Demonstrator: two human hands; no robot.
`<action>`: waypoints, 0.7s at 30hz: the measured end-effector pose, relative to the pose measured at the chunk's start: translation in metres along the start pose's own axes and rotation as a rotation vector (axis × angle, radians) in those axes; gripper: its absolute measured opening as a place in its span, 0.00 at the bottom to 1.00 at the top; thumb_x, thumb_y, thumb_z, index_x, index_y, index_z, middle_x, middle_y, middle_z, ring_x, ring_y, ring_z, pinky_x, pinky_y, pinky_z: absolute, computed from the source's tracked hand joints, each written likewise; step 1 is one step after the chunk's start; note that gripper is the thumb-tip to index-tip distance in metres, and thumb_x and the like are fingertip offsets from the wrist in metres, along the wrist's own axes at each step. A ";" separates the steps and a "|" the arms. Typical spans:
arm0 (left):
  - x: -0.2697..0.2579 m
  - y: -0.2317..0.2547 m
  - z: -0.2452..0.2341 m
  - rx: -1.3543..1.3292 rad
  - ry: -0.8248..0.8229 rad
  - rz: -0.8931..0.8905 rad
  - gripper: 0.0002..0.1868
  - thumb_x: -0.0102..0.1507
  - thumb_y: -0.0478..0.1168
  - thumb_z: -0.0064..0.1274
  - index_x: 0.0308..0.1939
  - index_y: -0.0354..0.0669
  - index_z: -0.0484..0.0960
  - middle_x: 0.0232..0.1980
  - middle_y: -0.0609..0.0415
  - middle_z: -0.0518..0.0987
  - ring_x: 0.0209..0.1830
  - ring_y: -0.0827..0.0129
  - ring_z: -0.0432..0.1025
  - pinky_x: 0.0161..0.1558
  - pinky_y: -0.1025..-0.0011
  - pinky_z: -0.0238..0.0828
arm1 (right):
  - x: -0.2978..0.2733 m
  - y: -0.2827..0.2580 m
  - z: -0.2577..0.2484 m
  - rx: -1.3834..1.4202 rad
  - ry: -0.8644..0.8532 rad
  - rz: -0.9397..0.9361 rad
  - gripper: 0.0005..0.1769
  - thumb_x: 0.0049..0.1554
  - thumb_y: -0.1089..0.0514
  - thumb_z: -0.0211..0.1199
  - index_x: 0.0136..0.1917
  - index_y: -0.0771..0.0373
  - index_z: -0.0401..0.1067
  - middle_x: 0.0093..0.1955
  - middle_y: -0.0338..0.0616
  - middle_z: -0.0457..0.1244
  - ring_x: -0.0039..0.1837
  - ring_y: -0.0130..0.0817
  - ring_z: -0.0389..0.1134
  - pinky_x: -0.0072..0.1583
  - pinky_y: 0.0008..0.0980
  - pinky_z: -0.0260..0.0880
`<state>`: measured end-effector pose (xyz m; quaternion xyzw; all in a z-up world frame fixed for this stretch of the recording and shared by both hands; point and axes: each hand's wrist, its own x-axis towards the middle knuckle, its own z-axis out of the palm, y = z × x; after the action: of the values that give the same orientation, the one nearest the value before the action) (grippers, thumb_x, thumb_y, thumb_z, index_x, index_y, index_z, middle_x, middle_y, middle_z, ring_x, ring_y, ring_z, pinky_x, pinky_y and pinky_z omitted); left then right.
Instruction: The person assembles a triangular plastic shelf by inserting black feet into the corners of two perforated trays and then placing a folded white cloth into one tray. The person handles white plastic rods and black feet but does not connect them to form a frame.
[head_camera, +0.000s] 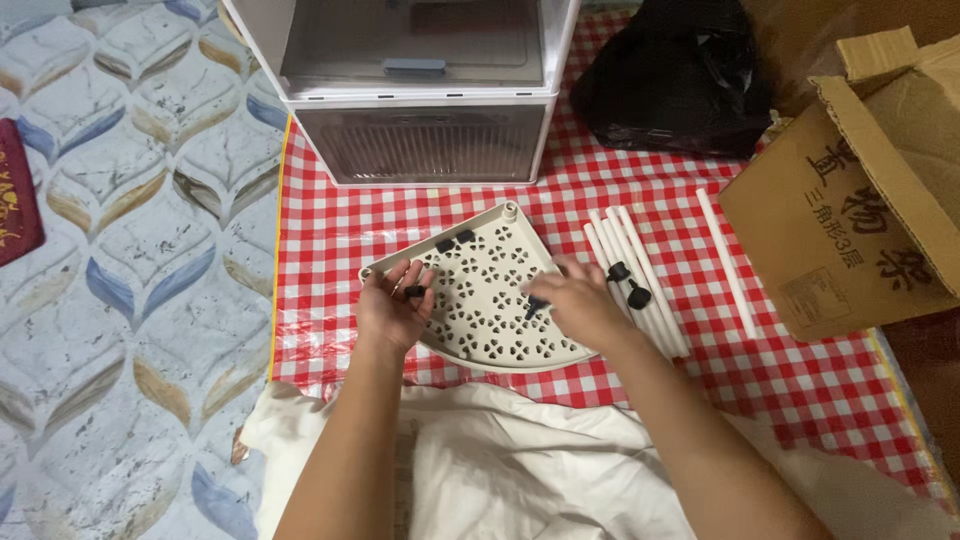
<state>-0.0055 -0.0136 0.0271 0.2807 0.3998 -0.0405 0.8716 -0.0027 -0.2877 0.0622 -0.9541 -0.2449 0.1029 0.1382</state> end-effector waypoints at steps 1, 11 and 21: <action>-0.001 0.001 0.001 0.004 0.003 0.001 0.31 0.75 0.57 0.20 0.55 0.42 0.76 0.55 0.51 0.80 0.57 0.60 0.77 0.53 0.65 0.72 | 0.001 -0.004 0.002 -0.021 -0.036 0.027 0.27 0.53 0.66 0.63 0.64 0.46 0.76 0.71 0.31 0.63 0.78 0.38 0.50 0.77 0.50 0.46; 0.000 0.000 0.003 0.024 0.005 0.011 0.31 0.75 0.56 0.20 0.55 0.41 0.77 0.55 0.50 0.80 0.55 0.60 0.77 0.53 0.64 0.72 | -0.003 0.095 -0.022 0.685 0.350 0.691 0.23 0.61 0.57 0.60 0.69 0.59 0.65 0.63 0.43 0.68 0.59 0.36 0.71 0.60 0.36 0.73; -0.006 0.001 0.005 0.050 0.019 0.006 0.31 0.74 0.57 0.19 0.54 0.42 0.76 0.55 0.51 0.81 0.56 0.59 0.78 0.52 0.65 0.73 | -0.031 0.206 0.087 0.923 0.609 0.951 0.22 0.59 0.56 0.70 0.64 0.67 0.72 0.57 0.49 0.70 0.57 0.34 0.70 0.59 0.32 0.68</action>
<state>-0.0060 -0.0161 0.0348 0.3039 0.4061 -0.0453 0.8606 0.0376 -0.4577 -0.0805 -0.7881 0.3139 -0.0253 0.5289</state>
